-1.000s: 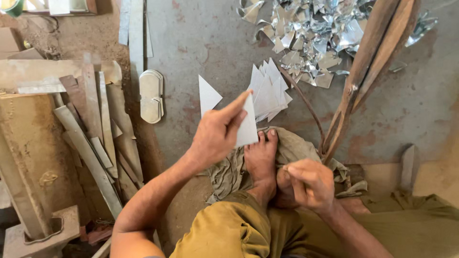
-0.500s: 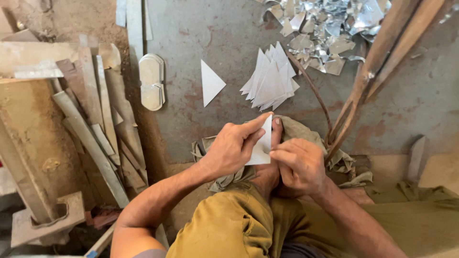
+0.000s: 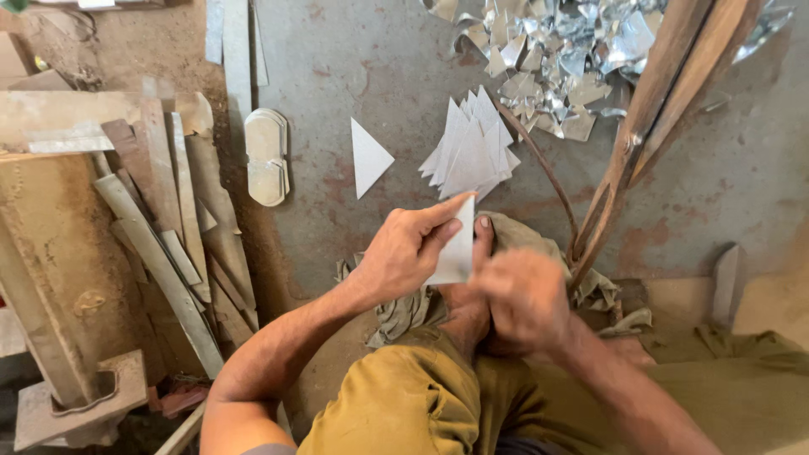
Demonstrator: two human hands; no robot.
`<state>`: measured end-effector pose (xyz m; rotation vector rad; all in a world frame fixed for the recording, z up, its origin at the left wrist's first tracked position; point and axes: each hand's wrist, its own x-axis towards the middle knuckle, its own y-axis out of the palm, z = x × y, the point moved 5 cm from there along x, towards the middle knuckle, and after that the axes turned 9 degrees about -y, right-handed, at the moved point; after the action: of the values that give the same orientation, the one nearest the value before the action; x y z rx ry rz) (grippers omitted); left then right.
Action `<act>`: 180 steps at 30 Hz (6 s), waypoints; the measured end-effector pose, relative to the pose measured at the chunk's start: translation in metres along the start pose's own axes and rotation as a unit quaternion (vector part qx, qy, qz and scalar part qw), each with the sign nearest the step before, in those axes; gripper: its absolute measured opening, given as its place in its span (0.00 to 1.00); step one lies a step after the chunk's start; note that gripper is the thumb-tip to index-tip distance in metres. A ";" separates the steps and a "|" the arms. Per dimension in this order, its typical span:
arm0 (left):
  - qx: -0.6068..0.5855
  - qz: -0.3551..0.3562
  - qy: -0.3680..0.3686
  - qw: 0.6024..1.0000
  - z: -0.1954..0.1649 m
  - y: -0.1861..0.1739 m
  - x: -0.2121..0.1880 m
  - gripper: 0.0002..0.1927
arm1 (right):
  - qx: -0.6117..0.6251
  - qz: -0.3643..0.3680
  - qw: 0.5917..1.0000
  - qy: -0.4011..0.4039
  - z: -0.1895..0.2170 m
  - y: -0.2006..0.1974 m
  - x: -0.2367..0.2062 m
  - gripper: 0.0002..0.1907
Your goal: The person sits on the floor and cuts white paper into triangular pieces using scissors, adding each finished triangle to a growing pile on the floor beside piles of shiny cut shards. They occasionally reposition the paper and re-cut pieces.
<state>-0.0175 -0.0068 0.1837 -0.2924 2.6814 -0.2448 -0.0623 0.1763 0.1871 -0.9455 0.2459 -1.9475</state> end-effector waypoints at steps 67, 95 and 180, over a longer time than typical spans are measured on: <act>0.311 -0.324 -0.151 0.881 0.151 -0.053 0.043 0.47 | 0.720 -0.293 0.607 0.164 -0.021 0.008 -0.061 0.13; -0.432 0.030 -0.005 0.901 0.050 0.009 0.014 0.31 | 0.607 -0.232 0.751 0.120 -0.017 -0.007 -0.052 0.14; 0.110 0.164 -0.086 0.976 0.010 0.018 -0.040 0.20 | 0.086 -0.095 0.984 0.123 -0.010 0.023 -0.040 0.16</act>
<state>0.0192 0.0185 0.1868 0.1892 2.4543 -0.3902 -0.0431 0.1943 0.1479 -0.6337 0.1287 -2.2242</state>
